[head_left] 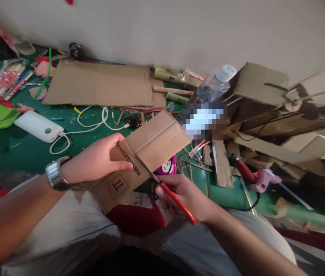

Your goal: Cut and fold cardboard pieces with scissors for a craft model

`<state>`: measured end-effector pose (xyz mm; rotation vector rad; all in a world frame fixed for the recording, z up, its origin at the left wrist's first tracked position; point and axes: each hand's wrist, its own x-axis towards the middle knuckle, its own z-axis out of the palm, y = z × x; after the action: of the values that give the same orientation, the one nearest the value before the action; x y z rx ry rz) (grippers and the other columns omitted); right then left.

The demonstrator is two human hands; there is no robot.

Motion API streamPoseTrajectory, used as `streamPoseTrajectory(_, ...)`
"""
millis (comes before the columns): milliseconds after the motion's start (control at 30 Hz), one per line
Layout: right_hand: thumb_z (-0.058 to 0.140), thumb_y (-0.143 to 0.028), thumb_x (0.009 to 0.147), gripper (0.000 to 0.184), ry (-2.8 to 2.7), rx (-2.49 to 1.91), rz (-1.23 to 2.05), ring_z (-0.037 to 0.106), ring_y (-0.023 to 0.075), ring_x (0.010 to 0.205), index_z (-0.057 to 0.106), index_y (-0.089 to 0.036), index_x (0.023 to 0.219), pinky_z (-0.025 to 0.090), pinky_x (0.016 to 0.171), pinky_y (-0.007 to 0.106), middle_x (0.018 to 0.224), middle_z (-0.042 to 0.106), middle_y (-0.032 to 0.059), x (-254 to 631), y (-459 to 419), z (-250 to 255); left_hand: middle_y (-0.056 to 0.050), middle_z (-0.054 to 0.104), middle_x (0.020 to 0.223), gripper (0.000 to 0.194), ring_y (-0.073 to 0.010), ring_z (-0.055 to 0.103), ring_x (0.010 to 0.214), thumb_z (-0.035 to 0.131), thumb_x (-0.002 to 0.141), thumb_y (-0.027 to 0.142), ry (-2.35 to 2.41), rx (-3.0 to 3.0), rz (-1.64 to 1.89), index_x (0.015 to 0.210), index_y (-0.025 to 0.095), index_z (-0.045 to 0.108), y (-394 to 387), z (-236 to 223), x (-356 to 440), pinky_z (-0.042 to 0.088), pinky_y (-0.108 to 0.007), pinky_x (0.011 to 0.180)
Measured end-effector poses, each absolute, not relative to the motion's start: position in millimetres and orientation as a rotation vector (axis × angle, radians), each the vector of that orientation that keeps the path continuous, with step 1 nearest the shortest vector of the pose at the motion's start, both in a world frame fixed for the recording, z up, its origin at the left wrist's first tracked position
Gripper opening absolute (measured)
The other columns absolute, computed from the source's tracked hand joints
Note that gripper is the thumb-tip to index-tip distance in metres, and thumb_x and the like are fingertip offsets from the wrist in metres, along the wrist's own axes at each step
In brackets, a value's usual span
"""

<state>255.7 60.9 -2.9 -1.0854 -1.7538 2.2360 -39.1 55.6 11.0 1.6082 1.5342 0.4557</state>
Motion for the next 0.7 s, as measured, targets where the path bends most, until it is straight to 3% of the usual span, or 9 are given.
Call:
streamPoseTrajectory(267, 0.07, -0.078, 0.091, 0.06, -1.76, -1.16, 2.19, 0.052, 0.0106, 0.051, 0.058, -0.02, 0.08, 0.039, 0.048, 0.021, 0.061, 0.057, -0.0034, 252, 53, -2, -0.005, 0.081, 0.111, 0.052, -0.0311, 0.076, 0.102, 0.083, 0.082, 0.063, 1.533, 1.612, 0.448, 0.112, 0.026, 0.062, 56, 11, -40, 0.056, -0.041, 0.084)
streamPoseTrajectory(467, 0.065, -0.082, 0.091, 0.064, -1.726, -1.205, 2.177, 0.049, 0.0105, 0.05, 0.06, -0.02, 0.081, 0.038, 0.047, 0.022, 0.06, 0.054, -0.0037, 250, 48, -2, -0.007, 0.081, 0.116, 0.053, -0.0321, 0.076, 0.108, 0.08, 0.084, 0.065, 1.495, 1.621, 0.457, 0.114, 0.026, 0.061, 57, 9, -43, 0.058, -0.044, 0.089)
streamPoseTrajectory(700, 0.072, -0.074, 0.092, 0.056, -1.748, -1.133, 2.082, 0.049, 0.0119, 0.059, 0.069, -0.017, 0.092, 0.04, 0.054, 0.023, 0.067, 0.057, -0.0023, 248, 48, -4, -0.007, 0.08, 0.116, 0.053, -0.0316, 0.075, 0.107, 0.082, 0.083, 0.064, 1.503, 1.634, 0.448, 0.113, 0.025, 0.061, 57, 13, -40, 0.057, -0.043, 0.088)
